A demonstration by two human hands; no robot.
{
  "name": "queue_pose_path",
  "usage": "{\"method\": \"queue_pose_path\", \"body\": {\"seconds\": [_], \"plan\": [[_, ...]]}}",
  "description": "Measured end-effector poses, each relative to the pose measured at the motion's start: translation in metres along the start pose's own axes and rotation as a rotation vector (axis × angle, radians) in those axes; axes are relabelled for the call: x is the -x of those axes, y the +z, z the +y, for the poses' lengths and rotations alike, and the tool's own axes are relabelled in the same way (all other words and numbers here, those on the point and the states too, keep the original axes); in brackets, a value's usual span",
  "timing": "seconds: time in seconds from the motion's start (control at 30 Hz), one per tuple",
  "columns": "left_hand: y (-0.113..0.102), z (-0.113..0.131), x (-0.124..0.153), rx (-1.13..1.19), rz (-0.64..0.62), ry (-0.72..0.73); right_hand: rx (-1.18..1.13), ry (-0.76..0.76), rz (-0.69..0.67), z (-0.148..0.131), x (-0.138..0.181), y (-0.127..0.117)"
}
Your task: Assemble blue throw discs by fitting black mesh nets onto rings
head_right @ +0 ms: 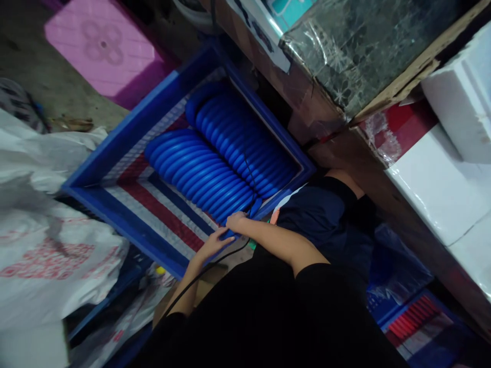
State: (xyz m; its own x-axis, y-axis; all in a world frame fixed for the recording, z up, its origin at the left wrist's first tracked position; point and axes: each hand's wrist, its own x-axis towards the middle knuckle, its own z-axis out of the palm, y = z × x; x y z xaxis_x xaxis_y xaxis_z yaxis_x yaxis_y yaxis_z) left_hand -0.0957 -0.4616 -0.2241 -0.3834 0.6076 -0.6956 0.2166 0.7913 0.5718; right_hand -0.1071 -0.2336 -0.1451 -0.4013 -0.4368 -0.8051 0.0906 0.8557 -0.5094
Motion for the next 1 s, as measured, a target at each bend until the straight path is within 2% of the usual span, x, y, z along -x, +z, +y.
{"method": "queue_pose_path", "body": {"seconds": [0.1,0.17,0.23,0.3,0.37,0.4,0.43,0.5,0.57,0.63,0.73,0.87,1.0], "plan": [[0.007,-0.002,0.007,0.027,0.024,0.004,-0.014,-0.033,0.055,0.010,0.014,-0.015],[0.006,-0.003,0.005,0.040,0.024,0.012,-0.032,-0.091,0.130,0.025,0.035,-0.029],[0.005,-0.005,0.002,0.046,0.023,0.025,-0.041,-0.142,0.249,0.047,0.068,-0.042],[0.005,-0.005,0.001,0.042,0.027,0.039,-0.031,-0.123,0.424,0.074,0.109,-0.051],[0.006,-0.004,0.002,0.023,0.033,0.049,-0.009,0.093,0.751,0.102,0.151,-0.052],[0.007,-0.004,0.003,0.007,0.039,0.050,0.002,0.209,0.843,0.114,0.168,-0.050],[0.008,-0.003,0.004,-0.014,0.045,0.049,0.016,0.315,0.854,0.124,0.183,-0.046],[0.010,-0.002,0.005,-0.062,0.056,0.042,0.077,0.372,0.670,0.137,0.198,-0.034],[0.012,-0.001,0.006,-0.116,0.063,0.026,0.118,0.282,0.447,0.137,0.192,-0.021],[0.016,0.002,0.007,-0.169,0.070,-0.007,0.119,0.155,0.311,0.129,0.170,-0.012],[0.024,0.005,0.010,-0.230,0.082,-0.092,0.116,0.025,0.171,0.109,0.116,-0.010],[0.034,0.005,0.017,-0.249,0.086,-0.146,0.165,-0.041,0.053,0.082,0.044,-0.016],[0.033,-0.002,0.023,-0.213,0.092,-0.115,0.220,-0.129,-0.018,0.062,0.003,-0.009]]}}
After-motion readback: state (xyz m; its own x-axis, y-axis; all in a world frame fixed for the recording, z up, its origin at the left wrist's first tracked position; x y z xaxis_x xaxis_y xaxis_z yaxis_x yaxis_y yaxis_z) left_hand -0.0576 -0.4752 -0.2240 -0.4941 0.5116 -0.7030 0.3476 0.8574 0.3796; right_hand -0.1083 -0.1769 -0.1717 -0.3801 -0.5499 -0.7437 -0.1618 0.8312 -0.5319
